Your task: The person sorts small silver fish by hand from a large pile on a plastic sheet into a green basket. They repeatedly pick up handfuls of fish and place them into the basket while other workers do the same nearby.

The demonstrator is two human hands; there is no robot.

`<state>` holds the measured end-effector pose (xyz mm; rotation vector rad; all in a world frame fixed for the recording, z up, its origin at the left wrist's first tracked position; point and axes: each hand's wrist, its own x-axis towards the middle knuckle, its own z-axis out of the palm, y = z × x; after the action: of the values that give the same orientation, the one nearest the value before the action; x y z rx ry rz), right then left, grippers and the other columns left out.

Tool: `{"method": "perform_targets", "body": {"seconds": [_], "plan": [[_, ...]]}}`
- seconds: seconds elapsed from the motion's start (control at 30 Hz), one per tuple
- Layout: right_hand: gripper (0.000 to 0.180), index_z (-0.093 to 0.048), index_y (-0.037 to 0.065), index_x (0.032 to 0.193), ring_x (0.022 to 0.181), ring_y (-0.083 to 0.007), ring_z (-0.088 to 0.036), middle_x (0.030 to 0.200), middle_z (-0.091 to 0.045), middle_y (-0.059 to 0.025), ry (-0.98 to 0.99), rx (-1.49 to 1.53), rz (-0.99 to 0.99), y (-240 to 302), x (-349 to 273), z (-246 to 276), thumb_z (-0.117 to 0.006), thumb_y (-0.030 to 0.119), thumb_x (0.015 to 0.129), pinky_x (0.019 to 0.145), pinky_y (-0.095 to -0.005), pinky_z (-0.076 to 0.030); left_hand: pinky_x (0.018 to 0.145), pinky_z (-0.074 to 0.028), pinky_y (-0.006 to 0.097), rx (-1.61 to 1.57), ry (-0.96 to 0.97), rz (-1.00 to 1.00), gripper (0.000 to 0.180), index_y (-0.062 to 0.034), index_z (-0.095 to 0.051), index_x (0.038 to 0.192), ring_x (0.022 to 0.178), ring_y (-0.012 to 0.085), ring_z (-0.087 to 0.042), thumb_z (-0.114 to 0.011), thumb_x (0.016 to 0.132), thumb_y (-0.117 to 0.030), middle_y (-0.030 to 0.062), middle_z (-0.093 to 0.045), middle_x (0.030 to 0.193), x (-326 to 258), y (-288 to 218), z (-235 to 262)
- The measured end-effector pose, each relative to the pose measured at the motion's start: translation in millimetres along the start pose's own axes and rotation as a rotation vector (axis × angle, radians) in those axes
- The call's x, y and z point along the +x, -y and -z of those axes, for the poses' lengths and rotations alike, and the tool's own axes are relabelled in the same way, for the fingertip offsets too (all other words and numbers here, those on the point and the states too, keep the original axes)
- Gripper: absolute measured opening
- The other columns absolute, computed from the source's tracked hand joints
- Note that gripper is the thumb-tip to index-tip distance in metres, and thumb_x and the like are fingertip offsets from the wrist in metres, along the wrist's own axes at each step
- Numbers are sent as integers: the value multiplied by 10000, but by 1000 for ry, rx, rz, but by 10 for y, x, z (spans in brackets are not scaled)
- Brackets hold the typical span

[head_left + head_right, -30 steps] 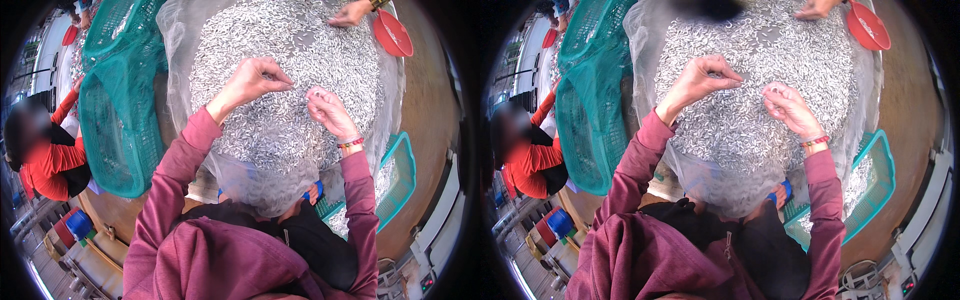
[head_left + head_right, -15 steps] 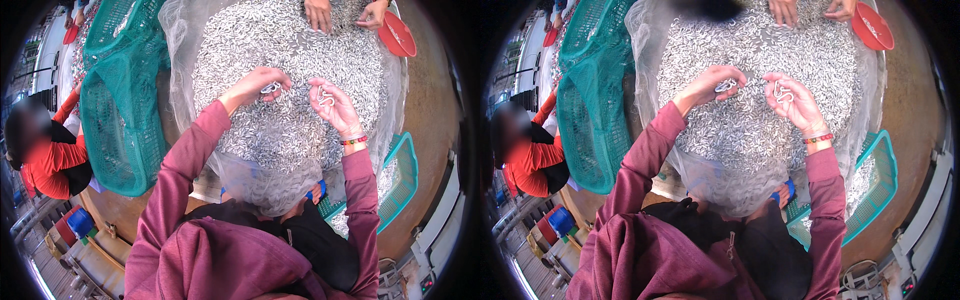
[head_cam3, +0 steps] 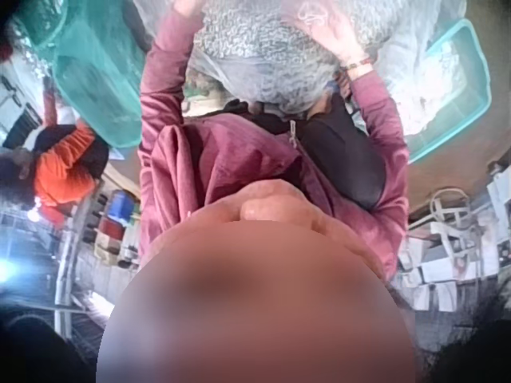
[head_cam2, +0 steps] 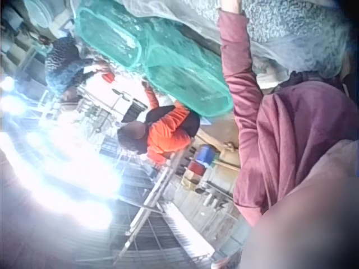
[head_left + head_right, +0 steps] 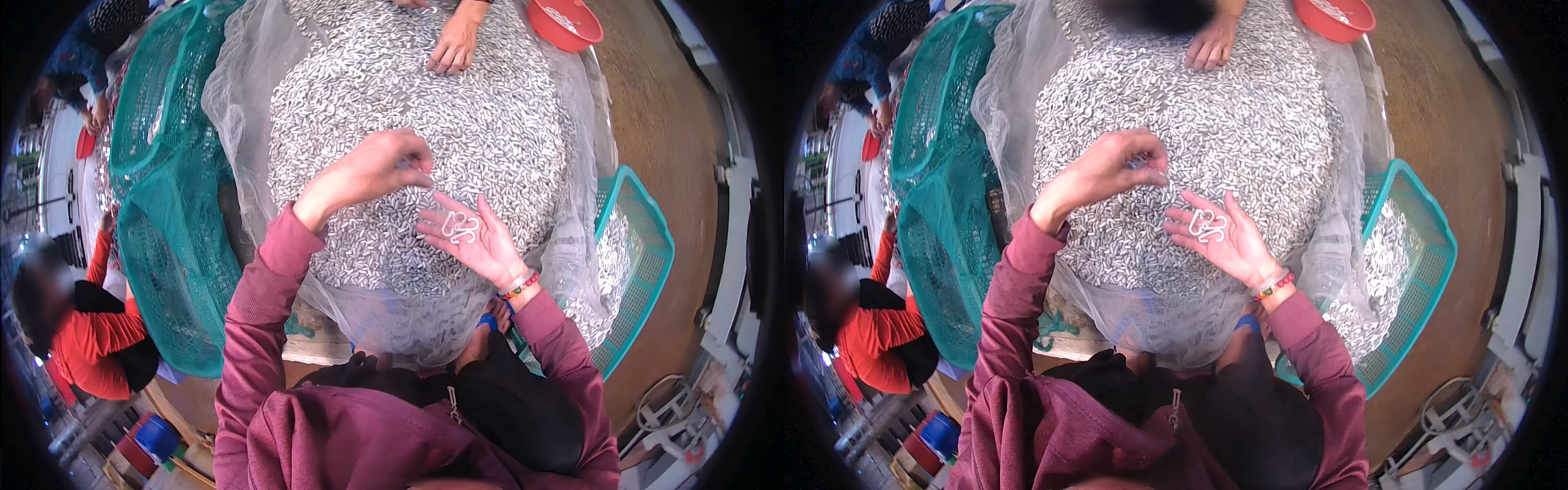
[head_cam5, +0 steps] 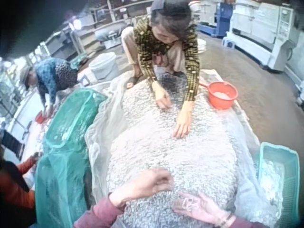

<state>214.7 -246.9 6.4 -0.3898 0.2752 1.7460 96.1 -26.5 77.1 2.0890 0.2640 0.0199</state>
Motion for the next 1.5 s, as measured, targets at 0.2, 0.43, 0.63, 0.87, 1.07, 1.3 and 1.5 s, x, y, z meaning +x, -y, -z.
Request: {"method": "perform_targets", "body": {"seconds": [0.2,0.43,0.63,0.87,1.07,1.3,1.5], "plan": [[368,-484,40,1216,1027,-247,-588,1113,-558,-157,-131,-258,304,100,-40,-299,-406,324,996,807,-366,-517,920,-465,388,398,57,-355,363,-43,-599,1105,1142,331,-545,-707,765,-107,140,-551,1232,185,-969,-315],[290,-506,17,814,529,-103,-408,679,-447,-33,10,-239,421,701,-1718,-589,-446,244,984,387,-200,-304,858,-456,302,113,-208,88,298,-70,-618,1187,1100,178,-558,-624,898,-143,54,-597,1191,324,-790,452],[360,-563,14,1057,803,-146,-575,959,-599,-88,-808,-766,850,755,-3497,-256,-447,347,986,645,-259,-468,838,-474,332,319,-52,240,354,-64,-597,1214,1067,216,-582,-631,896,-216,82,-615,1177,481,-510,840],[595,-312,39,1455,1334,-243,-347,1487,-323,-104,-1316,-1155,1019,1063,-3187,1,-495,322,964,1100,-376,-278,965,-443,418,772,200,300,630,-55,-539,1271,1129,349,-560,-762,735,-299,183,-610,1192,584,602,1034],[581,-370,90,1441,1146,-220,-527,1348,-486,-117,-608,-1917,549,1758,-1539,-1060,-569,80,896,962,-331,-425,924,-481,476,751,-116,652,1091,-246,-179,1500,1175,442,-474,-781,617,-29,257,-445,1305,379,1079,412],[937,-203,-7,1467,1268,-386,-389,1374,-384,-268,189,-2477,544,1182,1519,-562,-766,134,731,1056,-436,-320,1059,-304,584,835,-669,720,1178,-178,-116,1518,1354,513,-242,-825,577,-137,294,-170,1507,-12,1686,226],[1114,-136,-2,1472,1226,-459,-371,1343,-329,-307,-203,-2373,502,714,2640,-136,-836,137,616,1065,-450,-311,1054,-351,509,479,-499,743,1283,-175,-244,1477,1275,465,-373,-932,399,-272,255,-372,1401,38,1935,466]]}}
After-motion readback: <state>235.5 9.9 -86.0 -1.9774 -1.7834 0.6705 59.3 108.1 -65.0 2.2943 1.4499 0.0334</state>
